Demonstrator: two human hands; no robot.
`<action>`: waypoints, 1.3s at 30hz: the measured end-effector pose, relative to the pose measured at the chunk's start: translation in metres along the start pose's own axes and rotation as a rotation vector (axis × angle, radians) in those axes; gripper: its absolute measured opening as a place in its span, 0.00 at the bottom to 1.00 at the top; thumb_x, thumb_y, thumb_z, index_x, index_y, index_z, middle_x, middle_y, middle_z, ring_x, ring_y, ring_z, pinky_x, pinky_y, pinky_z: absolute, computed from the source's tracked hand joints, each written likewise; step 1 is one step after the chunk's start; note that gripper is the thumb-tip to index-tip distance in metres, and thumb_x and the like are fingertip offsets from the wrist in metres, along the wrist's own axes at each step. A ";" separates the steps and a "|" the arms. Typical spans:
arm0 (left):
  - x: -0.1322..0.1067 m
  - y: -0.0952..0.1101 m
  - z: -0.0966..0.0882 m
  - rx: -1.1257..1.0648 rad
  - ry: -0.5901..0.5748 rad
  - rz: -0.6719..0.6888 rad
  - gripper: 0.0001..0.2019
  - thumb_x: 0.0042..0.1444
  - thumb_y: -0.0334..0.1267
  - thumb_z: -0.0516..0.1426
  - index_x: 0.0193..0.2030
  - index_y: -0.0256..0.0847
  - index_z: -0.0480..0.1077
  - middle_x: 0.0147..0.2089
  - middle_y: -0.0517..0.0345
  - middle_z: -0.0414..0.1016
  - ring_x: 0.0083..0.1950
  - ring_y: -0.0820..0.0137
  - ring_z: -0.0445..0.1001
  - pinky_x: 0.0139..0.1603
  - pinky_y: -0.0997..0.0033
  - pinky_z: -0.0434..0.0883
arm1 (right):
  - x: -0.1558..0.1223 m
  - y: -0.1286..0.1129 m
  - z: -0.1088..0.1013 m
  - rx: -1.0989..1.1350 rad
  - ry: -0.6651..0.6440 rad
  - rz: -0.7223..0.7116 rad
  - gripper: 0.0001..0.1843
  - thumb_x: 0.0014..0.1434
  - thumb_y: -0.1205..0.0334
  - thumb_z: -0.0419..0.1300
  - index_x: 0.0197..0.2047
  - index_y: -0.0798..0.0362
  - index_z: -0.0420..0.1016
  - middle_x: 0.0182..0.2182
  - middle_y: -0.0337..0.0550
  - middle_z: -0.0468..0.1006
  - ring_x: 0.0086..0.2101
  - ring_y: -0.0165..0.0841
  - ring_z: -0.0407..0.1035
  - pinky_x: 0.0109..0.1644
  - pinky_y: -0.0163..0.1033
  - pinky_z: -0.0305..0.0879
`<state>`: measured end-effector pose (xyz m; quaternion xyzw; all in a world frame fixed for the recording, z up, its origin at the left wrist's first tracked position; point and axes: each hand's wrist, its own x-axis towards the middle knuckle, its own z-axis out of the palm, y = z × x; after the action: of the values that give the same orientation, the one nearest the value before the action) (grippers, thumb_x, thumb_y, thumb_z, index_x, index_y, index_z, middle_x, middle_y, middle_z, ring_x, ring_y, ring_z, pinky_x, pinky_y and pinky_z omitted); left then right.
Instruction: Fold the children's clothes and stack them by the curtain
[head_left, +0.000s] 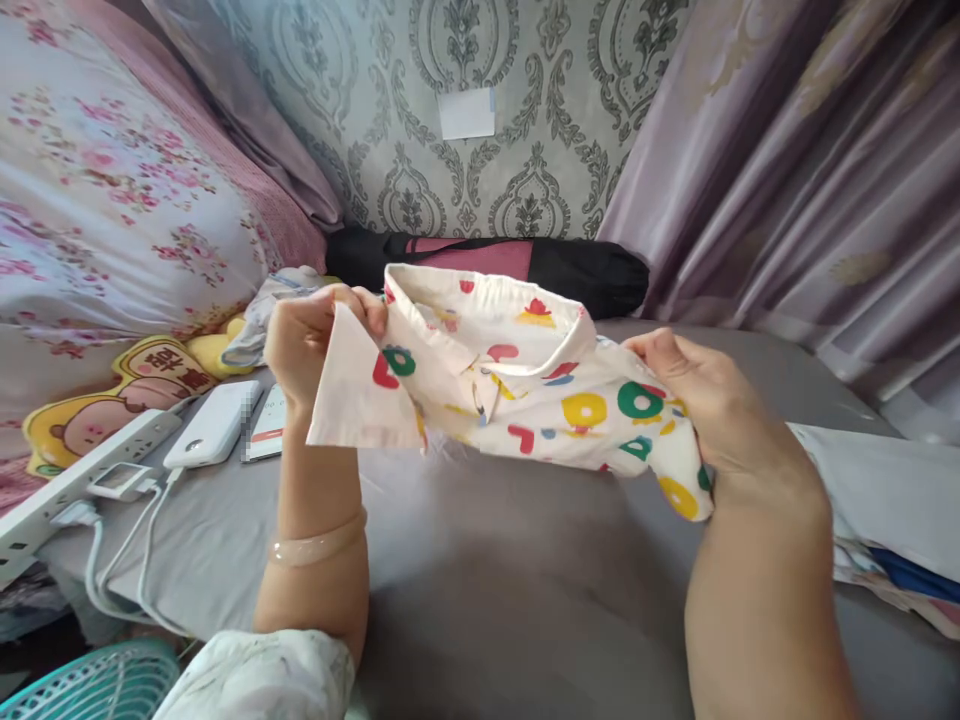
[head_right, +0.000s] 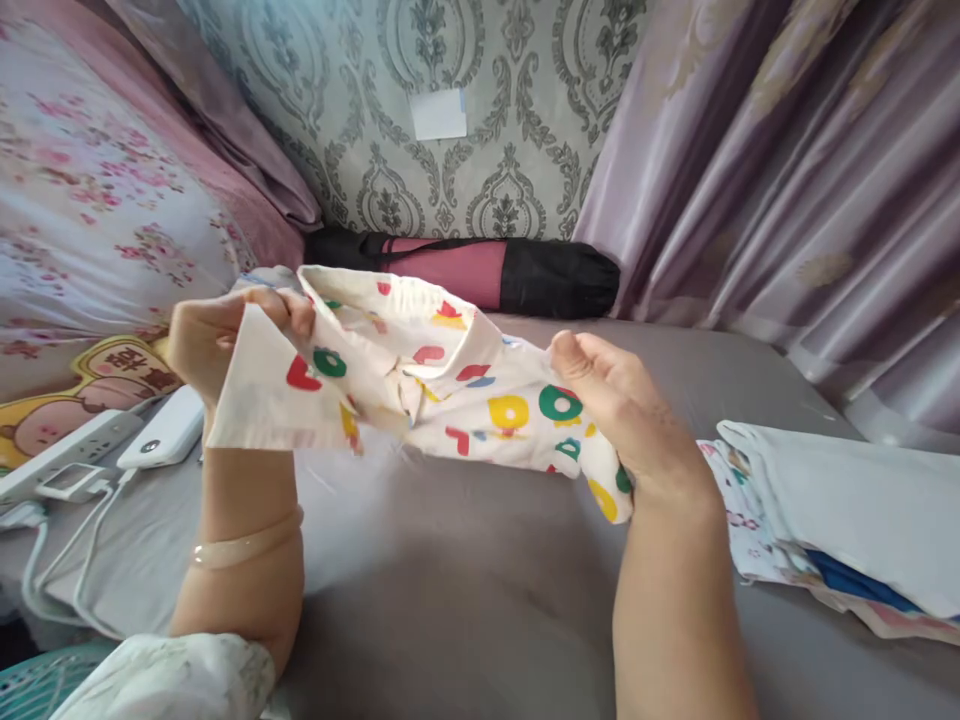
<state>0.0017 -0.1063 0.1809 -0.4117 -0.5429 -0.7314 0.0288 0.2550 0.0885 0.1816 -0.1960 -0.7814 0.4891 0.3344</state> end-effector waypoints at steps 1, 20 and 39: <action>0.001 -0.006 -0.002 -0.024 -0.071 -0.093 0.26 0.61 0.57 0.45 0.19 0.43 0.52 0.24 0.56 0.65 0.31 0.68 0.69 0.35 0.65 0.69 | 0.001 0.001 -0.001 -0.048 -0.062 0.034 0.22 0.59 0.40 0.57 0.38 0.51 0.74 0.29 0.41 0.76 0.30 0.35 0.70 0.30 0.38 0.67; -0.022 -0.131 0.005 0.632 -0.836 -0.646 0.11 0.41 0.32 0.55 0.34 0.40 0.71 0.35 0.58 0.76 0.36 0.68 0.73 0.34 0.73 0.68 | 0.034 0.118 -0.007 -0.906 -0.424 0.623 0.08 0.53 0.61 0.61 0.24 0.53 0.71 0.23 0.40 0.74 0.25 0.31 0.66 0.27 0.34 0.55; -0.023 -0.089 0.050 1.210 -1.011 -0.514 0.21 0.57 0.46 0.52 0.15 0.39 0.63 0.22 0.57 0.71 0.37 0.64 0.72 0.60 0.49 0.52 | 0.037 0.138 0.043 -0.831 -0.148 0.431 0.20 0.63 0.49 0.50 0.34 0.51 0.78 0.37 0.51 0.80 0.39 0.40 0.73 0.37 0.37 0.59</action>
<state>0.0015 -0.0384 0.1014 -0.4675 -0.8672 -0.0234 -0.1702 0.1954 0.1458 0.0576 -0.4353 -0.8742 0.2060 0.0622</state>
